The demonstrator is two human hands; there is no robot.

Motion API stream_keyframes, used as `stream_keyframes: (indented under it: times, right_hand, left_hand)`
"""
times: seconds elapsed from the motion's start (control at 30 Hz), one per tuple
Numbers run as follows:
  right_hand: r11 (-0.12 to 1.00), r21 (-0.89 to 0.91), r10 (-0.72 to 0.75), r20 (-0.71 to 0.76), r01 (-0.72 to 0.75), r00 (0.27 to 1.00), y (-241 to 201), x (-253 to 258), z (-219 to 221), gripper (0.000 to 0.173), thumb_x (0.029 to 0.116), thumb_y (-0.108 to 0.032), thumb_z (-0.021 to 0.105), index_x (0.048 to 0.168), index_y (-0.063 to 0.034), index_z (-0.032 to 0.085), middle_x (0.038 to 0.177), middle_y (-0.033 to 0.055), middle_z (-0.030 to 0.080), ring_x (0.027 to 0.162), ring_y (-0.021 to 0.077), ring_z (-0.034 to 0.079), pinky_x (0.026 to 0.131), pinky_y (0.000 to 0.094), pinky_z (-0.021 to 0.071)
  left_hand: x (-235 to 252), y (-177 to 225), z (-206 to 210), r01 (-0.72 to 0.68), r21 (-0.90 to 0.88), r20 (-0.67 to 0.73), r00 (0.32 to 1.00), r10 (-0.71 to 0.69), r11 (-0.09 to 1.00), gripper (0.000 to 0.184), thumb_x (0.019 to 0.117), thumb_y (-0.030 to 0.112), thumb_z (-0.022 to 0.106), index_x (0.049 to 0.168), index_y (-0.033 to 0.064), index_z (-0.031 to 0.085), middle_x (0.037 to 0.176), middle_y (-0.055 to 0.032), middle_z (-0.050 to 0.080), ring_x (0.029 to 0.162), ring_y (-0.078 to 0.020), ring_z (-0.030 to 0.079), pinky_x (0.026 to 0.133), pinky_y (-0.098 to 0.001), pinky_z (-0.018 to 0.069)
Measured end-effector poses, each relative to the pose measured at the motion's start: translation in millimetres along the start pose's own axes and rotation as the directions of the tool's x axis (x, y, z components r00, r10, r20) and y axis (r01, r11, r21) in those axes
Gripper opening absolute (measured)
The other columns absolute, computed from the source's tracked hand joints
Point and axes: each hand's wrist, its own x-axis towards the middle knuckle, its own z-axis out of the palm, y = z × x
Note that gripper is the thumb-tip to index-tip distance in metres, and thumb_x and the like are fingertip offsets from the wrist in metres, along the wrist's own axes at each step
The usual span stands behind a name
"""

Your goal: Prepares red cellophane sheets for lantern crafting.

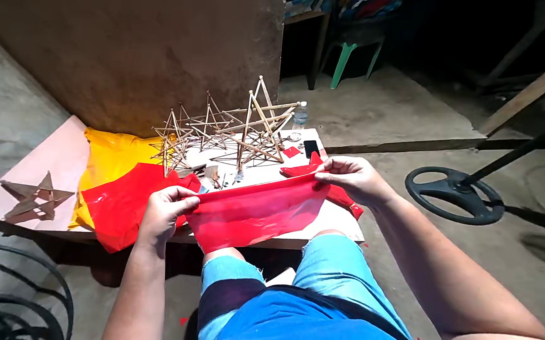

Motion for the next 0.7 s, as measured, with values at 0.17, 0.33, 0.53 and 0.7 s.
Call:
stream_keyframes:
  times: [0.17, 0.33, 0.53, 0.7]
  right_hand:
    - [0.995, -0.089, 0.046, 0.055, -0.041, 0.997, -7.4, 0.6, -6.8, 0.013, 0.0907, 0.002, 0.065, 0.09, -0.0106, 0.067, 0.077, -0.0053, 0.072, 0.072, 0.0034, 0.069, 0.072, 0.0221, 0.0599]
    - [0.936, -0.347, 0.109, 0.119, -0.062, 0.987, -14.2, 6.2, -22.4, 0.009, 0.0964, -0.005, 0.065, 0.088, -0.0066, 0.066, 0.074, -0.0018, 0.067, 0.069, 0.0046, 0.064, 0.07, 0.0247, 0.0566]
    - [0.775, -0.623, 0.265, 0.168, -0.106, 0.949, -29.6, 5.3, -24.7, 0.006, 0.0958, -0.007, 0.07, 0.091, -0.0033, 0.069, 0.076, 0.0034, 0.066, 0.071, 0.0113, 0.061, 0.071, 0.0348, 0.0507]
    - [0.728, -0.685, 0.262, 0.229, -0.036, 0.937, -44.5, 13.7, 19.7, 0.042, 0.0901, -0.03, 0.08, 0.125, -0.0099, 0.07, 0.112, 0.0127, 0.07, 0.092, 0.0259, 0.07, 0.079, 0.0519, 0.0597]
  left_hand:
    - [-1.0, 2.6, 4.5, -0.011, 0.011, 0.009, 1.0, 0.011, 1.0, 0.014, 0.0859, -0.012, 0.069, 0.087, 0.0011, 0.07, 0.073, -0.002, 0.071, 0.065, -0.0069, 0.067, 0.066, -0.0222, 0.059]
    - [-2.1, 4.4, 9.9, -0.044, 0.019, 0.046, 0.998, 0.043, 0.999, 0.013, 0.0845, -0.013, 0.069, 0.087, 0.0004, 0.071, 0.074, -0.0031, 0.072, 0.066, -0.0083, 0.068, 0.068, -0.0234, 0.0598]
    - [-1.8, 5.6, 14.5, -0.07, 0.05, 0.092, 0.994, 0.065, 0.996, 0.013, 0.0846, -0.012, 0.07, 0.086, 0.0008, 0.071, 0.075, -0.0027, 0.072, 0.067, -0.0078, 0.069, 0.069, -0.0238, 0.0601]
    - [2.6, 4.7, 26.0, -0.11, 0.061, 0.193, 0.976, 0.097, 0.992, 0.011, 0.084, -0.01, 0.07, 0.086, 0.0011, 0.071, 0.076, -0.0029, 0.072, 0.067, -0.0077, 0.068, 0.067, -0.0235, 0.0594]
